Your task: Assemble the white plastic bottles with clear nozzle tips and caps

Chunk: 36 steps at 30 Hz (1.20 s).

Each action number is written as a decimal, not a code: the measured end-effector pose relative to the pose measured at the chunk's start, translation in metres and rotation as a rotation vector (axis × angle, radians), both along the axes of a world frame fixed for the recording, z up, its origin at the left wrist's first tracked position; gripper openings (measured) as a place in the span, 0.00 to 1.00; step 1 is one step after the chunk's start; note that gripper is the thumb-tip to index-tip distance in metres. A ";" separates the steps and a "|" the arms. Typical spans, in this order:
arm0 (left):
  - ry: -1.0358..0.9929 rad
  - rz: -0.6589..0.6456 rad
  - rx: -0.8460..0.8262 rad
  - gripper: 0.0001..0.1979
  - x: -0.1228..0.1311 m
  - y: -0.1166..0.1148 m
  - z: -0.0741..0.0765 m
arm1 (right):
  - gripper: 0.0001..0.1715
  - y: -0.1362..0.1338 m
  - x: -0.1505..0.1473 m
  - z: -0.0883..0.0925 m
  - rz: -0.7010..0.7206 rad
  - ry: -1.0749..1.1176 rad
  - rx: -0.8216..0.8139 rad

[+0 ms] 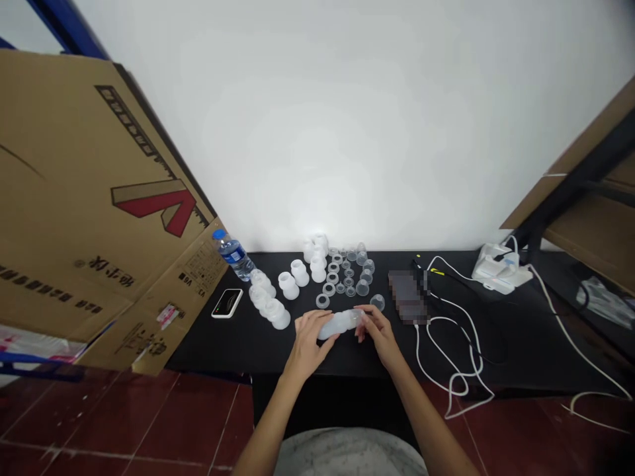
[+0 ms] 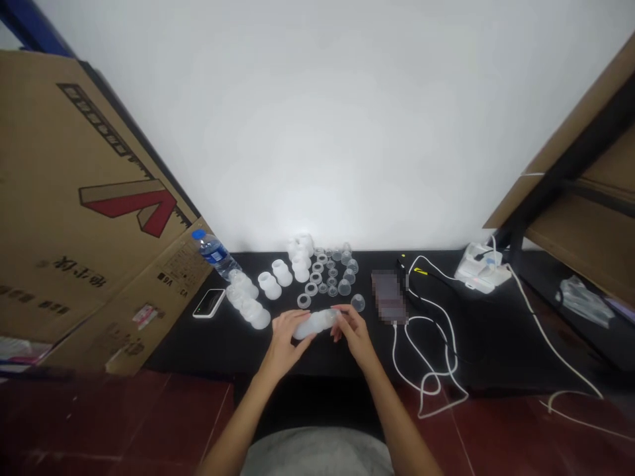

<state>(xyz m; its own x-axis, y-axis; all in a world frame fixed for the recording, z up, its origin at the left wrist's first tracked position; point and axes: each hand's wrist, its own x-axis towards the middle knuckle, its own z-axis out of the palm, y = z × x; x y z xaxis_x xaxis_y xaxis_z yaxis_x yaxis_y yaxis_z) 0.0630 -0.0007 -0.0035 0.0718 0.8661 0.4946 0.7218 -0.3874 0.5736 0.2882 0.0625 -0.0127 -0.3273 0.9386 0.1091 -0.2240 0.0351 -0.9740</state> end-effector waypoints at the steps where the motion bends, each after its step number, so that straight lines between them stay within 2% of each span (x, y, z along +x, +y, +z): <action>1: -0.006 0.016 0.016 0.19 -0.001 0.000 -0.002 | 0.26 -0.001 0.001 0.002 0.014 -0.008 0.011; 8: -0.139 0.126 0.014 0.19 -0.001 -0.001 -0.011 | 0.38 -0.004 0.001 0.002 0.169 -0.057 0.034; 14: -0.255 0.204 -0.080 0.33 0.004 -0.002 -0.017 | 0.32 0.001 -0.001 0.001 0.128 -0.041 0.003; 21: -0.284 0.366 -0.072 0.23 0.005 -0.010 -0.012 | 0.23 -0.002 -0.002 0.004 0.129 -0.175 0.059; 27: -0.260 0.534 -0.111 0.23 -0.012 -0.012 -0.013 | 0.22 -0.002 -0.004 0.005 0.107 -0.228 0.058; 36: -0.279 0.616 -0.124 0.23 -0.033 -0.009 -0.014 | 0.22 -0.005 -0.006 0.008 0.112 -0.238 0.058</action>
<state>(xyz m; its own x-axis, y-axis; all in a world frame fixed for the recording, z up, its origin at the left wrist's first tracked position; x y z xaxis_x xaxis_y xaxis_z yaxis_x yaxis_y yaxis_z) 0.0299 -0.0098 -0.0178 -0.5676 0.7595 0.3176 0.6079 0.1265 0.7839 0.2826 0.0579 -0.0046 -0.4514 0.8896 0.0699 0.0051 0.0808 -0.9967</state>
